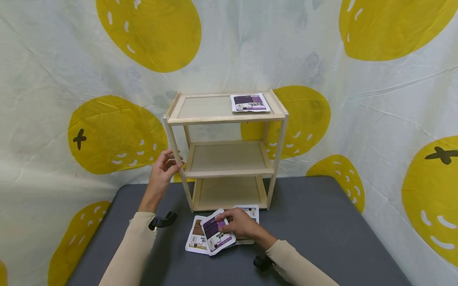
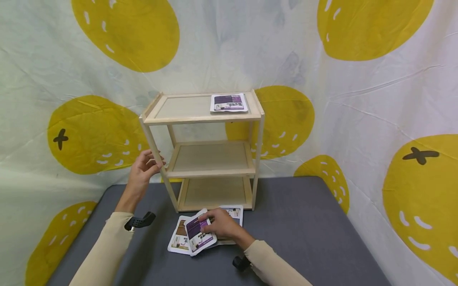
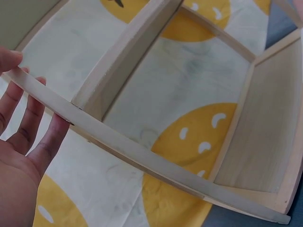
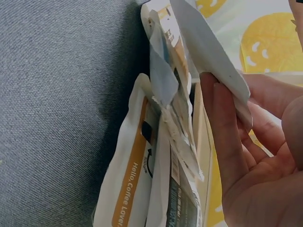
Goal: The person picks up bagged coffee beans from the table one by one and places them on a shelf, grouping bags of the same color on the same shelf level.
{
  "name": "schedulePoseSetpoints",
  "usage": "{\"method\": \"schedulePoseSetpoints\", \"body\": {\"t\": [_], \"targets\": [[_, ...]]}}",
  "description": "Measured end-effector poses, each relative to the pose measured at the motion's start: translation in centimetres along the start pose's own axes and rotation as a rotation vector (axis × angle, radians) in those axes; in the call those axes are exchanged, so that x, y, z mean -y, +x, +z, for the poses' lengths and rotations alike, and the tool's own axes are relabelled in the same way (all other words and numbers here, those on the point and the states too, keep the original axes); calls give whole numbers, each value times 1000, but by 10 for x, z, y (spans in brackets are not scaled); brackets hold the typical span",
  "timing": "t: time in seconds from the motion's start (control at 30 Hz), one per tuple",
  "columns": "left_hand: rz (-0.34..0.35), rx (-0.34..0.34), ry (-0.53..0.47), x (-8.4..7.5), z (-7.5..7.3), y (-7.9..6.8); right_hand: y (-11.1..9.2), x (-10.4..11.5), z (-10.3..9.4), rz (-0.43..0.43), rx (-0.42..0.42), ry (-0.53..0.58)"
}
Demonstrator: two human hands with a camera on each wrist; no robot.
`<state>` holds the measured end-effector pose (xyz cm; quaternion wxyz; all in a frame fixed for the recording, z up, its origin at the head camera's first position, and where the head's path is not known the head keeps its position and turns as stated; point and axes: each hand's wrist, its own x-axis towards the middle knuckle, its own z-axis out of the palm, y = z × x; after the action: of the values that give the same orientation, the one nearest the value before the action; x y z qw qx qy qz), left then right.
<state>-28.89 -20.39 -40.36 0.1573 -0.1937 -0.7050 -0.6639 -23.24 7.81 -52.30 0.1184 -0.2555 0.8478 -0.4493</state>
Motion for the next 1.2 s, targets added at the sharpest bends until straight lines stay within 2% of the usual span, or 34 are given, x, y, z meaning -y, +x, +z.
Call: {"method": "schedulePoseSetpoints", "body": {"t": [0.23,0.93,1.2], "targets": [[-6,-3,-14,1,0,-1,-5,4,-7,36,20,153],[5,-13,-9,2,-3,0,-10,21,-35,11,55,246],[-26,-8,22,1,-3,2,-13,30,-49,5,58,277]]}}
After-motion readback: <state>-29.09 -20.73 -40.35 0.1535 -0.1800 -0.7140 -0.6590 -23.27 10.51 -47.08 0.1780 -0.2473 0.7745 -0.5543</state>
